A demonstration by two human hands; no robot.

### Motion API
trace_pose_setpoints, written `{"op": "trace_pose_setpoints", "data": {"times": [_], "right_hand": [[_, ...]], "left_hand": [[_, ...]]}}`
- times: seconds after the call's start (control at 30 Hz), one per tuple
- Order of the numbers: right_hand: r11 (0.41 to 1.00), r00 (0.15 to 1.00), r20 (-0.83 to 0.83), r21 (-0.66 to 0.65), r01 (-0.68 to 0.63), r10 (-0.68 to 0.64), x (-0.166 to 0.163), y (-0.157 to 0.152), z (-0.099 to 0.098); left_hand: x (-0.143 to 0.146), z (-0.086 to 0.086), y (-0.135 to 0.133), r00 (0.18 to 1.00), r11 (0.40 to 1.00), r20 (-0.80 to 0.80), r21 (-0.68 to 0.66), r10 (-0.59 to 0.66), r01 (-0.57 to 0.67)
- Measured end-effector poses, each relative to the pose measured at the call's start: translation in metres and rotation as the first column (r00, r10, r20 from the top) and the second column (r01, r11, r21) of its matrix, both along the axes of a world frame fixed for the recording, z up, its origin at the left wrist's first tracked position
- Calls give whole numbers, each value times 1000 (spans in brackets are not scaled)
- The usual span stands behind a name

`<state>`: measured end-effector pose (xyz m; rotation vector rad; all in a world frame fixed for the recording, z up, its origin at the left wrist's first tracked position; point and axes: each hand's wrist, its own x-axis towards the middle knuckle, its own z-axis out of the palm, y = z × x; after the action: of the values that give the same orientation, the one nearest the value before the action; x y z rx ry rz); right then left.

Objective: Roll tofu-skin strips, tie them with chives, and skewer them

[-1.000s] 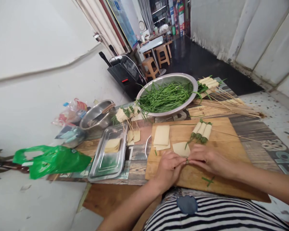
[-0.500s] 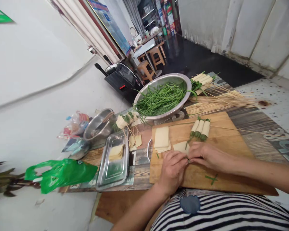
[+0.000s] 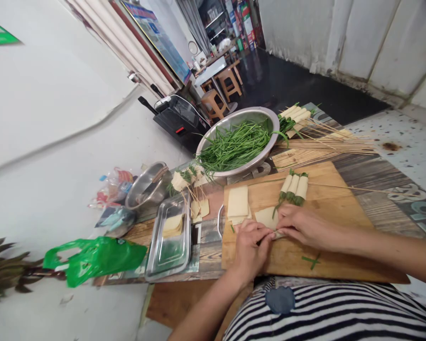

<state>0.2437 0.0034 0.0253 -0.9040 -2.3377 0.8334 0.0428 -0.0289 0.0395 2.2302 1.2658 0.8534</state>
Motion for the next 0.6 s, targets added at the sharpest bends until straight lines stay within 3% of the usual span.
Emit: {"op": "trace_pose_setpoints", "data": {"times": [0.07,0.13,0.27,0.37,0.5,0.6], "right_hand": [[996,1000,5,88,19,-20,0,-4,-4],[962,999,13,271,45,-50,1,-11,-6],[741,999,32,671,-2,-27,2,-27,-5],[652,998,58,757,-27,-27,0,-32,-6],[714,988,135,698,-42,-73,-5,-26,-10],[781,981,182,622,-59,-71,-8,-18,-10]], "left_hand": [[-1,0,3,1000,998,11,-54,-8,8],[-1,-2,5,1000,996,18,-90,-15,16],[-2,-3,10,999,990,31,-136,-19,23],[-2,-3,14,1000,987,15,-161,-7,10],[-1,-1,12,999,987,-46,-158,7,-15],[-1,0,3,990,999,-140,-21,27,-31]]}}
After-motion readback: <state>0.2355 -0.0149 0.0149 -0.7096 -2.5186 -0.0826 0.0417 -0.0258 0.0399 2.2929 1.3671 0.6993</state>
